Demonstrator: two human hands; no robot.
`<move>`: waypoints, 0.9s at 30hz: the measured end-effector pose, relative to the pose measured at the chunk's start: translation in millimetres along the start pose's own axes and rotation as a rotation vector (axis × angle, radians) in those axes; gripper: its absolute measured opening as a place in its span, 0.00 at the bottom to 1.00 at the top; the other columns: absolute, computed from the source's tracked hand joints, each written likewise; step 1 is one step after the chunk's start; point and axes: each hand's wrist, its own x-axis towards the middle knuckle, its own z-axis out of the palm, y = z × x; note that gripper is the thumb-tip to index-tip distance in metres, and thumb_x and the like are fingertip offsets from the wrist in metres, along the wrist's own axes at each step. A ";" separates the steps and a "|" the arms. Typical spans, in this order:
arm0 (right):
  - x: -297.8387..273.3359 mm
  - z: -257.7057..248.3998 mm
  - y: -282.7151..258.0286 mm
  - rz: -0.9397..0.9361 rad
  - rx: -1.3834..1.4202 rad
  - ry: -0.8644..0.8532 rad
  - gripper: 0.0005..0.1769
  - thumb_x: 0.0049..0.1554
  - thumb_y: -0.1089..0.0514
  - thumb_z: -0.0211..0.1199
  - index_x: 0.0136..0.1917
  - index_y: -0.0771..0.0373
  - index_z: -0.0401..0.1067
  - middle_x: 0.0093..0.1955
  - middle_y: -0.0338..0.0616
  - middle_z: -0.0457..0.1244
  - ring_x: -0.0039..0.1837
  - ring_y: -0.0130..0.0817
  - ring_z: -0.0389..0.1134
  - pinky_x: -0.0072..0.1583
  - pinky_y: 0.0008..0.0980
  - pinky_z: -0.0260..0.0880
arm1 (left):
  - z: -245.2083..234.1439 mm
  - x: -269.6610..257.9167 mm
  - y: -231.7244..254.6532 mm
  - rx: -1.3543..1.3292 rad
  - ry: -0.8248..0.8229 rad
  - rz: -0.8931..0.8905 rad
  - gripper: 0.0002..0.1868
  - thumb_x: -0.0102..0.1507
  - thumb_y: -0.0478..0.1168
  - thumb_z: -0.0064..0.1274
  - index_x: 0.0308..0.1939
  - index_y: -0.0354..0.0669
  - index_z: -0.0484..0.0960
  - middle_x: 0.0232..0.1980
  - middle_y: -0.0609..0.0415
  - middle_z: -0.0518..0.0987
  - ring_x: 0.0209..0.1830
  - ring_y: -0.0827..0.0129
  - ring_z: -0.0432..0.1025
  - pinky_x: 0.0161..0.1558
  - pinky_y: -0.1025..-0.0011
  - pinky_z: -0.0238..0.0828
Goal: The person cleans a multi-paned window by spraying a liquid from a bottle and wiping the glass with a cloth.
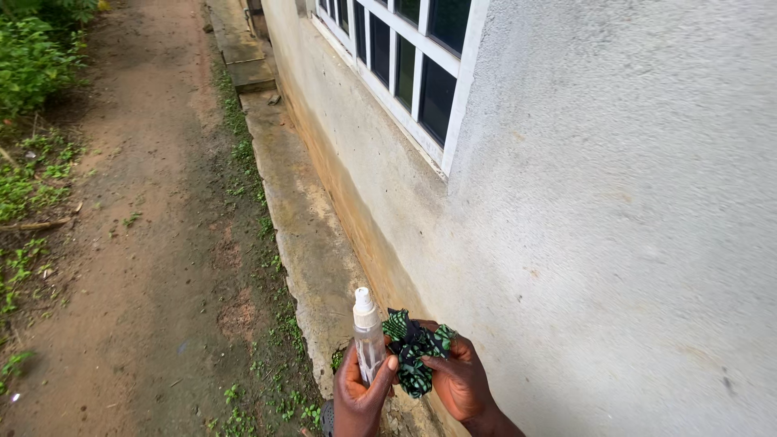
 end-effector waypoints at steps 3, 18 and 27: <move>61.2 5.5 4.7 -0.042 0.045 0.060 0.25 0.53 0.70 0.64 0.64 0.73 0.70 0.58 0.58 0.70 0.60 0.46 0.72 0.64 0.52 0.69 | -8.5 60.1 19.4 -0.015 -0.069 -0.012 0.21 0.61 0.40 0.61 0.55 0.35 0.79 0.30 0.54 0.78 0.25 0.74 0.71 0.26 0.73 0.67; 298.2 73.1 2.3 -0.688 -0.441 0.117 0.19 0.56 0.74 0.61 0.61 0.69 0.75 0.71 0.57 0.63 0.70 0.47 0.68 0.69 0.45 0.71 | -43.3 308.2 146.9 0.045 -0.258 0.060 0.18 0.60 0.36 0.61 0.53 0.35 0.79 0.29 0.55 0.77 0.25 0.76 0.67 0.28 0.75 0.64; 405.0 26.8 -72.0 -1.514 -1.579 1.053 0.29 0.54 0.83 0.58 0.61 0.58 0.78 0.70 0.45 0.61 0.76 0.44 0.61 0.78 0.39 0.61 | -18.9 451.8 152.7 0.191 -0.497 0.251 0.14 0.60 0.36 0.63 0.47 0.35 0.80 0.32 0.54 0.81 0.33 0.78 0.73 0.37 0.76 0.70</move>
